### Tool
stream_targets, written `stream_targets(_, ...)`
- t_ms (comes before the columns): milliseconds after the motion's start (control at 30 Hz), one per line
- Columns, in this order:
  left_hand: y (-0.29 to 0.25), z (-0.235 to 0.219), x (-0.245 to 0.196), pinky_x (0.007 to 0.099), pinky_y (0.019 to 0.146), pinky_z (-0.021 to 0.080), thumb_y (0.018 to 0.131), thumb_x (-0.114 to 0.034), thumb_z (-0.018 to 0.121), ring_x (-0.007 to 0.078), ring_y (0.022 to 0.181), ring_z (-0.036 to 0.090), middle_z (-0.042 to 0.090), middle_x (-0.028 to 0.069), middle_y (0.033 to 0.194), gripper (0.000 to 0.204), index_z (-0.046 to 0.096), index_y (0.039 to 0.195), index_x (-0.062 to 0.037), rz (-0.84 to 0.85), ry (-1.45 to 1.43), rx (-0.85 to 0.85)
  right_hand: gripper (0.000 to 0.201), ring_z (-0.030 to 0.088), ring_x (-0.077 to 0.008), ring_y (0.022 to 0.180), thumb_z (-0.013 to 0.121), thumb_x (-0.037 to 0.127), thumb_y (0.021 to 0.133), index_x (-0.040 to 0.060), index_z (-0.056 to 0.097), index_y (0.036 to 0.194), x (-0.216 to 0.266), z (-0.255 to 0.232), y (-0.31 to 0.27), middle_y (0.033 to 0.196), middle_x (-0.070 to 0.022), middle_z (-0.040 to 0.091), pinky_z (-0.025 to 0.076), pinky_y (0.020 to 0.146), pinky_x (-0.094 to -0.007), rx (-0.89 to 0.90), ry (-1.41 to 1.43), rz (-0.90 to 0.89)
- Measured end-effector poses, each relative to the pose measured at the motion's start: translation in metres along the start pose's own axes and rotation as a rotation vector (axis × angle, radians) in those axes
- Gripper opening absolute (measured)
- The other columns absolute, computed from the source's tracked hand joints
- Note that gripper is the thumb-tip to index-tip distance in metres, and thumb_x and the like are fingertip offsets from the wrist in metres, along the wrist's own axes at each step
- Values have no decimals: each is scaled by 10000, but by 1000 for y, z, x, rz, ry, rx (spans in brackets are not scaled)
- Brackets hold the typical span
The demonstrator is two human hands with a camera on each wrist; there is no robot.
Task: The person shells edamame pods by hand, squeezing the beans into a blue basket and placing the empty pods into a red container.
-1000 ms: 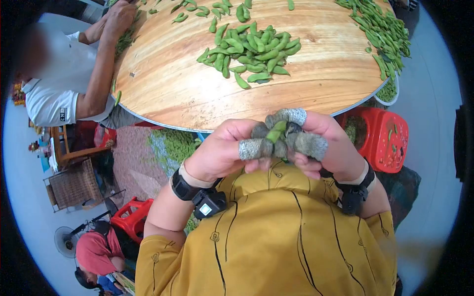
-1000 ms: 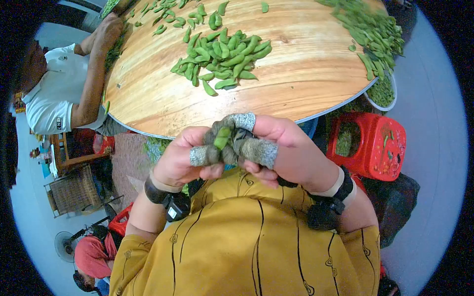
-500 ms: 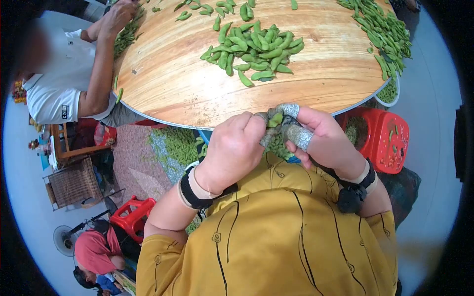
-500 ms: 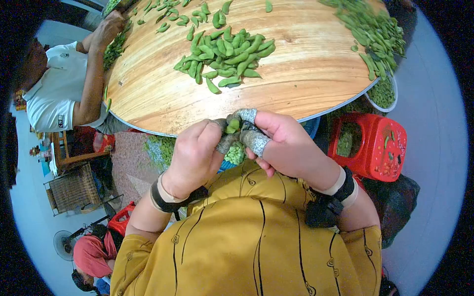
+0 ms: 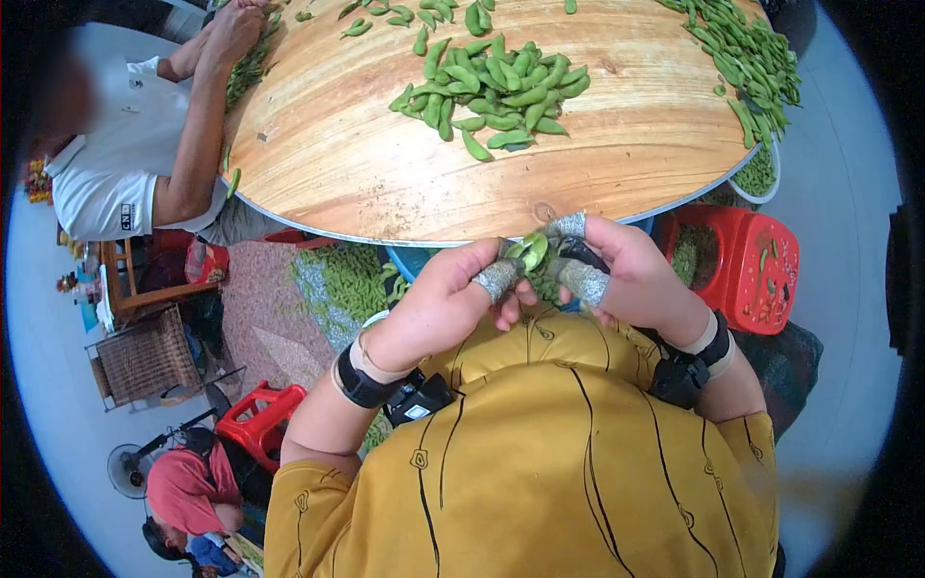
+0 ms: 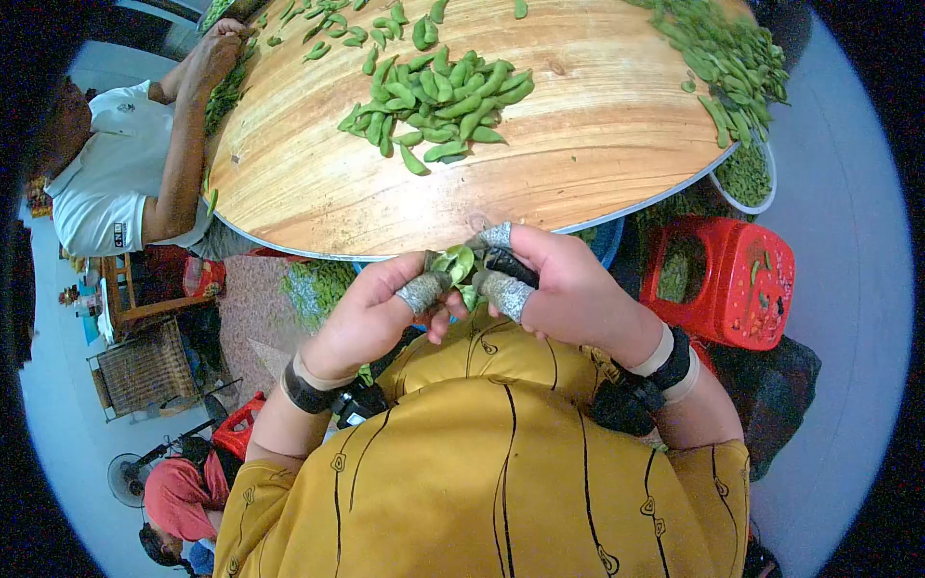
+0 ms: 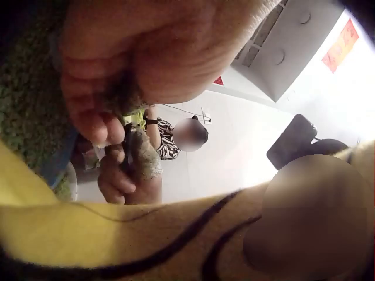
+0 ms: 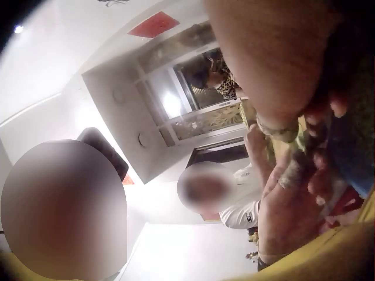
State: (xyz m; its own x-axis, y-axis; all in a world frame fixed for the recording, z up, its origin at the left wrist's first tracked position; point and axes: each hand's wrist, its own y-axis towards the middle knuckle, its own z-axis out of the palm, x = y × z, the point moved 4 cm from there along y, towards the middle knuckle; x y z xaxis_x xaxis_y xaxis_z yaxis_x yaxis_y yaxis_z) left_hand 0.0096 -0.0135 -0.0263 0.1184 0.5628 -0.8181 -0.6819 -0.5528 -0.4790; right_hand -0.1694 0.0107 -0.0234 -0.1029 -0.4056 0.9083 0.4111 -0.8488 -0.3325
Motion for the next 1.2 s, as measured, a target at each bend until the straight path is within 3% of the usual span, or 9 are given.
stream_targets(67,-1,-1,4,248,703,494,893,26,380,99,761,566,620,64,963,294,538,1140,14,30,118,-4,250,563,-92,622,610,71,856,51,584,1104,-2,-1,1,778,0,619,467,566,-234,-45,-31,-53)
stream_targets(133,-3,1,5,243,744,490,819,91,335,87,783,556,601,48,959,425,526,1191,17,37,263,-33,230,579,-124,664,667,80,799,34,586,1009,5,-5,0,770,-59,639,481,629,-274,-236,-531,-258)
stream_targets(267,-5,13,1,239,768,480,817,100,323,90,795,560,594,36,931,447,517,1211,19,64,247,-6,217,513,-80,604,716,79,754,32,608,937,11,-1,6,769,-14,615,442,570,-251,-183,-635,-152)
stream_targets(433,-3,11,3,250,701,503,816,99,357,95,740,588,624,48,862,345,566,1079,20,79,320,-41,261,592,-320,655,712,93,698,24,599,923,5,8,9,753,-143,596,481,596,-355,-191,-959,-376)
stream_targets(533,-6,5,9,241,690,495,827,91,340,82,720,570,613,41,875,343,574,1068,24,42,282,-42,248,581,-383,703,699,93,674,16,528,836,5,11,5,741,-167,572,477,607,-442,-254,-1032,-463)
stream_targets(633,-10,-6,13,223,622,488,870,46,400,68,662,565,622,29,838,243,596,1011,21,5,230,-167,230,588,-376,731,681,78,684,14,533,849,3,7,3,761,-164,576,486,622,-422,-155,-1104,-470)
stream_targets(833,-11,-9,18,207,539,443,920,-56,509,47,604,533,615,-12,736,131,630,961,-26,34,461,-245,182,576,-380,747,639,19,664,2,538,815,19,22,3,793,-174,566,470,626,-440,-277,-906,-552)
stream_targets(1067,-15,-1,12,219,547,429,914,-52,529,49,617,522,608,-13,716,106,622,950,-15,77,197,-85,176,563,-405,721,629,8,683,-4,528,826,12,14,5,758,-197,554,455,609,-454,-119,-927,-486)
stream_targets(1200,-19,-6,7,236,530,422,907,-86,559,65,575,510,607,16,695,99,631,879,-24,47,516,-198,161,561,-410,718,628,16,715,-4,548,852,12,13,5,760,-197,560,455,608,-457,-216,-822,-398)
